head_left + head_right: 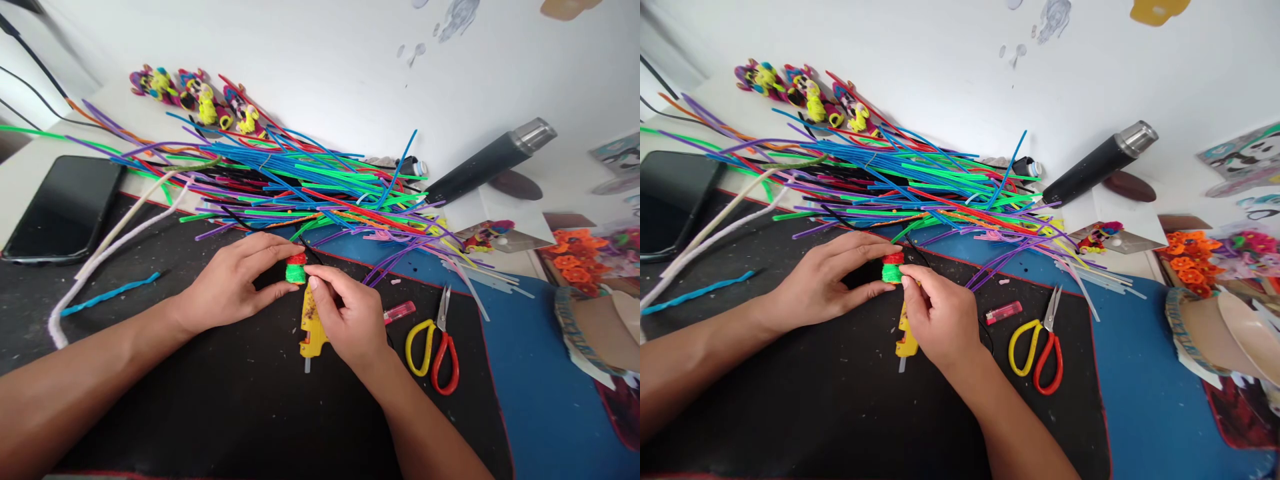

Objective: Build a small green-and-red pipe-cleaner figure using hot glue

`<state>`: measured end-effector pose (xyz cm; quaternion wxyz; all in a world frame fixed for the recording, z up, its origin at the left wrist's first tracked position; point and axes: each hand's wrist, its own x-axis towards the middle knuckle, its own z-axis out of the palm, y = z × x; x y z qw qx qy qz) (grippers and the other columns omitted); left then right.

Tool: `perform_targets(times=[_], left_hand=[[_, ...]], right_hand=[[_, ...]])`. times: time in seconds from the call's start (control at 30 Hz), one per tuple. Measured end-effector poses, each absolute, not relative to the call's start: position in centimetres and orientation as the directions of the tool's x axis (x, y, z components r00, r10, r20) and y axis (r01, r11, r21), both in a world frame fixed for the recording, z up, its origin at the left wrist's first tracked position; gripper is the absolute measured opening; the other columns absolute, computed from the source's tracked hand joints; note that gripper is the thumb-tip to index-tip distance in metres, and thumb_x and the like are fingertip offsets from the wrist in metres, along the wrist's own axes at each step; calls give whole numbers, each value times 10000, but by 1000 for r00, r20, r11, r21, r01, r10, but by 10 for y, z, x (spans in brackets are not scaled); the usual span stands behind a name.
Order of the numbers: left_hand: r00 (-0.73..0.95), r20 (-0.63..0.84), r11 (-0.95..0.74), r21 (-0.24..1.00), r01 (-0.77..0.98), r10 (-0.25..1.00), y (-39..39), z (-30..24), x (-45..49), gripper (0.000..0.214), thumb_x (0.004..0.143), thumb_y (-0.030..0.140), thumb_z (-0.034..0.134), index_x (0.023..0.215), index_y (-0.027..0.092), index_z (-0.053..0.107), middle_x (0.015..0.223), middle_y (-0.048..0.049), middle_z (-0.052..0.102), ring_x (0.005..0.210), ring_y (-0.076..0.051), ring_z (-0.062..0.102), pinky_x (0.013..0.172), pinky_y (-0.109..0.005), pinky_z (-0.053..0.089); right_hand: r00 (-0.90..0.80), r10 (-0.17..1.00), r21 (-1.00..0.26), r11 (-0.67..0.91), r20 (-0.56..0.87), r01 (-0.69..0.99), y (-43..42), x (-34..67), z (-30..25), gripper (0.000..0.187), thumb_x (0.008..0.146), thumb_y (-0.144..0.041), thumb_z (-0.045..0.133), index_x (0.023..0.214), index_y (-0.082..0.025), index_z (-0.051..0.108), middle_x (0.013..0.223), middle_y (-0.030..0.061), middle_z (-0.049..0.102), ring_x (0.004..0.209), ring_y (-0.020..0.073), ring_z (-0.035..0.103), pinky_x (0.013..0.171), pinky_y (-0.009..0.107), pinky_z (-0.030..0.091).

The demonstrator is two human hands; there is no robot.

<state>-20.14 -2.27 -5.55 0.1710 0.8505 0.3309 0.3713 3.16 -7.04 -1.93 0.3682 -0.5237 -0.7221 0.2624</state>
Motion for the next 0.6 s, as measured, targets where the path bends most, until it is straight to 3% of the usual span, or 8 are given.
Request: perform_targets(times=[0.27,0.6], left_hand=[[496,513,-712,551,436,701,-23,-56,-201,412,1111,400,731,1462,186,706,1302,-159,804,1218,-294,785,1053,-385,653],[507,508,-715,547,435,697,-23,-56,-202,423,1114,401,720,1485,201,699,1303,-160,808,1210,-299,789,1049,-409,669]], right_hand=[[-167,958,-777,287,233,560,-70,31,-18,246,1097,-218,630,1189,-222,858,1023,20,900,742,136,809,742,233,634],[-182,957,-776,291,227,560,-70,32,-19,251,1106,-232,621,1189,-234,857,1131,28,906,872,160,853,870,256,670]])
